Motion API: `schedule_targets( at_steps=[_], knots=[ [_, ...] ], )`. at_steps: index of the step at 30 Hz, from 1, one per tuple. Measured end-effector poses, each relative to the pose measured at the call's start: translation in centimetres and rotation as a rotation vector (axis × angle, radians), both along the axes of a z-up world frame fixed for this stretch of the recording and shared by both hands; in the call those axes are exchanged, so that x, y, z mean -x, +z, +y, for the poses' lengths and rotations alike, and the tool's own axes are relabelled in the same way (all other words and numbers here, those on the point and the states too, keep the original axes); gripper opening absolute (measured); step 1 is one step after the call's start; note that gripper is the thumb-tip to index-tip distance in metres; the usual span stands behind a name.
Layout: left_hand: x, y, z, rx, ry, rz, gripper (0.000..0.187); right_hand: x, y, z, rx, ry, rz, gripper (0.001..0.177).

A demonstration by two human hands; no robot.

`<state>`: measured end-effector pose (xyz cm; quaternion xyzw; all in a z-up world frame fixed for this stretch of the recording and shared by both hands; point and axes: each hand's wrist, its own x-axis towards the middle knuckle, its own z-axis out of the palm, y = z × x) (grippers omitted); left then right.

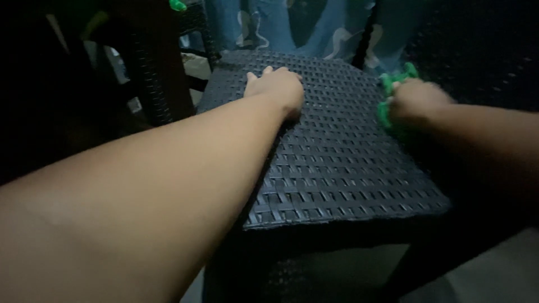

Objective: The person wipes the back, seat, and legs of a chair with a cloth before repeating the process on a second chair.

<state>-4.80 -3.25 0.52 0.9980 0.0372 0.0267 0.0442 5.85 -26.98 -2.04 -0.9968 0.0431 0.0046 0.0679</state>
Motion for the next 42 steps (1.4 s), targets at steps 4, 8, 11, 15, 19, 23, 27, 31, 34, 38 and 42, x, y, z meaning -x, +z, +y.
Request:
schedule_targets(
  at_steps=[4, 8, 11, 15, 19, 23, 27, 31, 34, 38, 42],
  knots=[
    [0.0, 0.1, -0.1, 0.008, 0.008, -0.009, 0.063, 7.8, 1.5, 5.8, 0.210, 0.156, 0.086, 0.036],
    [-0.6, -0.4, 0.2, 0.027, 0.005, -0.038, 0.061, 15.2, 1.1, 8.7, 0.114, 0.395, -0.032, 0.041],
    [-0.8, -0.4, 0.4, 0.060, 0.015, -0.031, 0.060, 16.8, 0.7, 7.5, 0.075, 0.717, -0.321, 0.047],
    [-0.5, -0.4, 0.6, 0.012, 0.022, 0.005, 0.068, 15.0, 2.0, 5.3, -0.073, 0.324, 0.159, 0.047],
    [-0.7, -0.5, 0.4, 0.037, 0.033, -0.012, 0.060, 11.0, 2.4, 1.0, -0.436, 0.044, 0.119, 0.032],
    [-0.8, -0.4, 0.3, 0.057, 0.033, -0.021, 0.055, 6.4, 2.5, -1.0, -0.006, 0.007, 0.114, 0.036],
    [-0.6, -0.1, -0.2, 0.009, 0.027, -0.010, 0.050, 5.7, 2.1, -0.2, -0.014, 0.040, 0.083, 0.037],
    [-0.4, 0.2, -0.4, -0.014, 0.030, 0.026, 0.061, 11.6, 2.3, 3.4, -0.002, 0.136, 0.079, 0.035],
    [-0.8, -0.3, -0.2, 0.005, 0.020, -0.016, 0.061, 16.7, 2.8, 7.1, -0.026, 0.271, 0.087, 0.038],
    [-0.9, -0.5, 0.2, 0.050, 0.028, -0.049, 0.058, 19.8, 2.2, 7.7, -0.020, 0.698, -0.239, 0.043],
    [-1.0, -0.7, 0.4, 0.052, 0.058, -0.026, 0.060, 18.4, 1.8, 5.1, -0.266, 0.570, -0.067, 0.040]
  ],
)
